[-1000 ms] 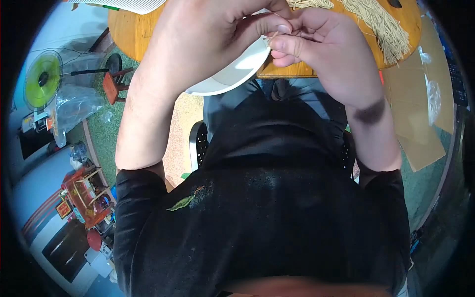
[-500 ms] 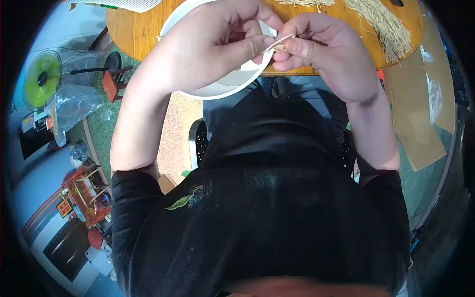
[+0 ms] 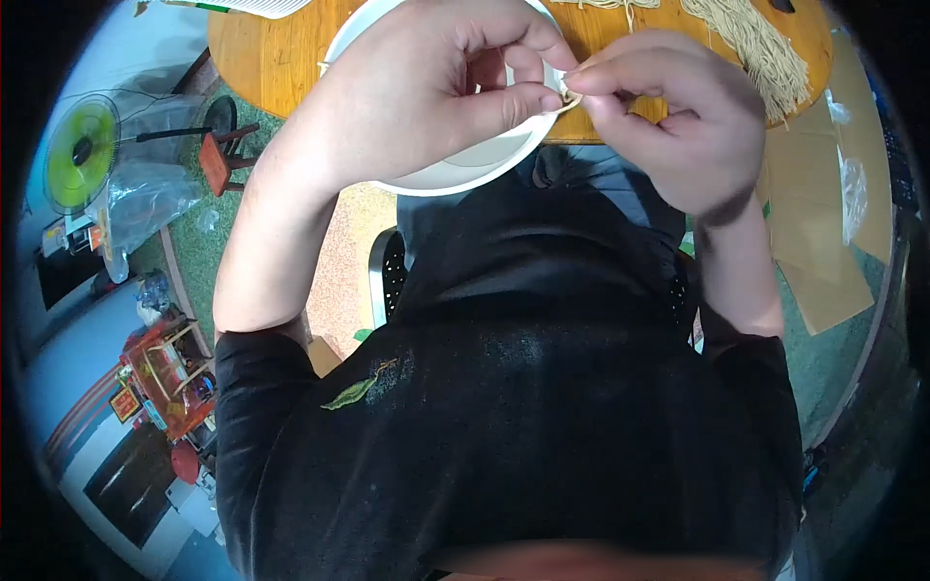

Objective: Threading a straw fiber through pre-drilled holes in a paper bucket to assemble a handle.

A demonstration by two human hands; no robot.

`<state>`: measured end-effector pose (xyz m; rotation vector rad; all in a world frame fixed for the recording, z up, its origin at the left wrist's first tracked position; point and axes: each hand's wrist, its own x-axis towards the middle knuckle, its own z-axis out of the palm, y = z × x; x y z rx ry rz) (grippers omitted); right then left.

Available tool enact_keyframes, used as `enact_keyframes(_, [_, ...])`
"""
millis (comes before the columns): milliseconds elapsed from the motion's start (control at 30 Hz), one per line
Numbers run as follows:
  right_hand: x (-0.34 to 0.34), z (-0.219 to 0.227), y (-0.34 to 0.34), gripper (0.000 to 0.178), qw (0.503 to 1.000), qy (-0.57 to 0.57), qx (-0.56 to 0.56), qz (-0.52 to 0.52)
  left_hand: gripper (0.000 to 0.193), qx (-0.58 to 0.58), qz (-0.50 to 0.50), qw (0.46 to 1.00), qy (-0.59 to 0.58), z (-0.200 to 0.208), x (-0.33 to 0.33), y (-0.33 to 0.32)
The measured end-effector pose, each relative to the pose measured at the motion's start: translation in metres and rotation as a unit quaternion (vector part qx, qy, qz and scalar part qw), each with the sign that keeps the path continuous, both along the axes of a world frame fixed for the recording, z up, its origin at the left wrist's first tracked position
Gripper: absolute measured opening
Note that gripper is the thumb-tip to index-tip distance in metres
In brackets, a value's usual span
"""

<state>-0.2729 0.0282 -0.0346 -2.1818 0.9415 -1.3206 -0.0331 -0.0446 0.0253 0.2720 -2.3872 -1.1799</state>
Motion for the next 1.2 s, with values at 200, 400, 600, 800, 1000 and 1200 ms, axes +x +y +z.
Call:
enact_keyframes(200, [0.011, -0.022, 0.007, 0.022, 0.965, 0.056, -0.227, -0.118, 0.026, 0.088, 0.115, 0.981, -0.133, 0.008, 0.003, 0.011])
enact_keyframes(400, [0.019, -0.049, 0.002, 0.026, 0.94, 0.014, -0.314, -0.134, 0.018, -0.108, -0.077, 0.982, 0.136, -0.043, -0.001, -0.024])
enact_keyframes(600, [0.023, -0.053, 0.0, 0.026, 0.936, -0.004, -0.324, -0.14, 0.009, -0.05, -0.086, 0.989, 0.108, -0.043, 0.0, -0.024])
enact_keyframes(800, [0.018, -0.051, 0.0, 0.026, 0.935, -0.002, -0.333, -0.122, 0.006, 0.013, -0.125, 0.989, 0.081, -0.039, -0.001, -0.027])
enact_keyframes(1000, [0.021, -0.051, 0.0, 0.028, 0.934, -0.022, -0.339, -0.109, 0.007, 0.039, -0.142, 0.987, 0.057, -0.036, -0.003, -0.027])
enact_keyframes(1200, [0.023, -0.052, 0.001, 0.03, 0.941, -0.04, -0.323, -0.096, 0.002, 0.173, 0.009, 0.983, -0.062, -0.014, 0.0, -0.005])
